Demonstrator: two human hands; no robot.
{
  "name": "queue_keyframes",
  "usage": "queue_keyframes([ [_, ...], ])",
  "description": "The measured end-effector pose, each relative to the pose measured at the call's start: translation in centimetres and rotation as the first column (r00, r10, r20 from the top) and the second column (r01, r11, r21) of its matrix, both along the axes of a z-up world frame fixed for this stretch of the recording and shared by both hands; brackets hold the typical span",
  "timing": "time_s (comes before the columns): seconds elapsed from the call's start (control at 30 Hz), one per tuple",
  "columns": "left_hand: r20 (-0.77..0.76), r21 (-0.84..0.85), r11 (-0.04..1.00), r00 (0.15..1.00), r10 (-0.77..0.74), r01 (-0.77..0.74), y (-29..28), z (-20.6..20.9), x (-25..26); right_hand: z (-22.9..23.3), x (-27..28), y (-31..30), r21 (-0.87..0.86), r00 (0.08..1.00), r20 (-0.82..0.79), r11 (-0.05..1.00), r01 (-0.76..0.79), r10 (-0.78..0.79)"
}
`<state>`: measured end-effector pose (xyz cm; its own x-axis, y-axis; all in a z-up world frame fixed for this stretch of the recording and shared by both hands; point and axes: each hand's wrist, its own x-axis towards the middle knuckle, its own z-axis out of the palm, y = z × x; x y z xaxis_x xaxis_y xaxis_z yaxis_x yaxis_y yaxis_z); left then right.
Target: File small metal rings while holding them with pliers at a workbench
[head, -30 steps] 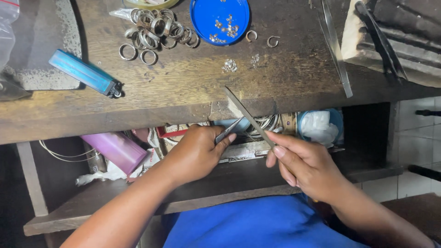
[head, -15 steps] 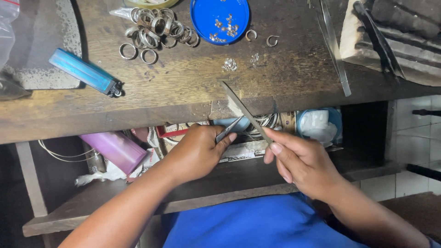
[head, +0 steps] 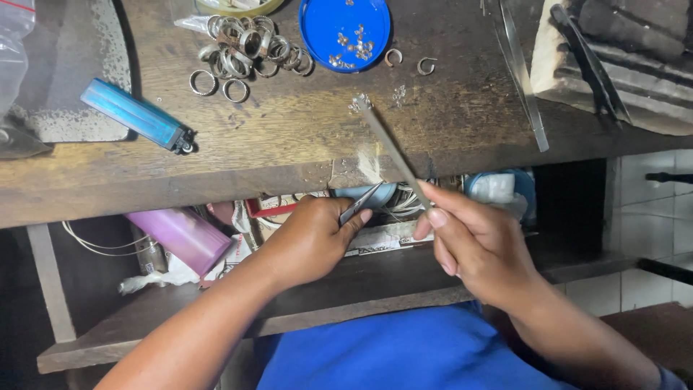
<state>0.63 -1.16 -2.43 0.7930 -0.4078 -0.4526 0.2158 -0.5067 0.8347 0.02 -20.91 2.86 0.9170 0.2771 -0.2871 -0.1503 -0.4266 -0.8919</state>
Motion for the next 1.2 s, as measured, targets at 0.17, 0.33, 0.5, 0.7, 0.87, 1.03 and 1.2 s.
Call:
queue_keyframes([
  [0.17, -0.066, 0.026, 0.999, 0.998, -0.021, 0.023, 0.2, 0.2, 0.3, -0.8, -2.7, -3.1, 0.081, 0.999, -0.019, 0.996, -0.024, 0.026],
  [0.33, -0.061, 0.027, 0.999, 0.998, -0.031, 0.033, 0.2, 0.1, 0.3, -1.5, -3.3, -2.6, 0.214, 0.994, -0.101, 0.977, -0.018, 0.040],
  [0.5, -0.047, 0.054, 0.998, 0.999, -0.017, 0.020, 0.0, 0.1, 0.2, -1.5, -0.9, -0.1, 0.038, 0.991, -0.130, 0.999, -0.001, 0.006],
  [0.7, -0.011, 0.008, 1.000, 1.000, -0.022, 0.023, 0.1, -0.3, 0.1, -1.4, -3.5, -2.6, 0.086, 0.997, -0.034, 0.994, -0.066, 0.069],
  [0.87, -0.019, 0.006, 1.000, 1.000, -0.022, 0.022, 0.1, -0.4, 0.1, -1.1, -2.8, -1.5, 0.065, 0.996, -0.091, 0.998, -0.011, 0.017],
  [1.03, -0.040, 0.009, 1.000, 0.999, -0.004, 0.005, 0.0, 0.1, 0.1, -1.3, -1.0, 0.2, 0.029, 0.998, -0.066, 0.999, -0.022, 0.024],
  [1.2, -0.111, 0.022, 1.000, 0.994, -0.015, 0.017, 0.1, 0.5, 0.4, -0.8, -2.8, -1.4, 0.049, 0.997, -0.050, 0.998, -0.048, 0.051],
])
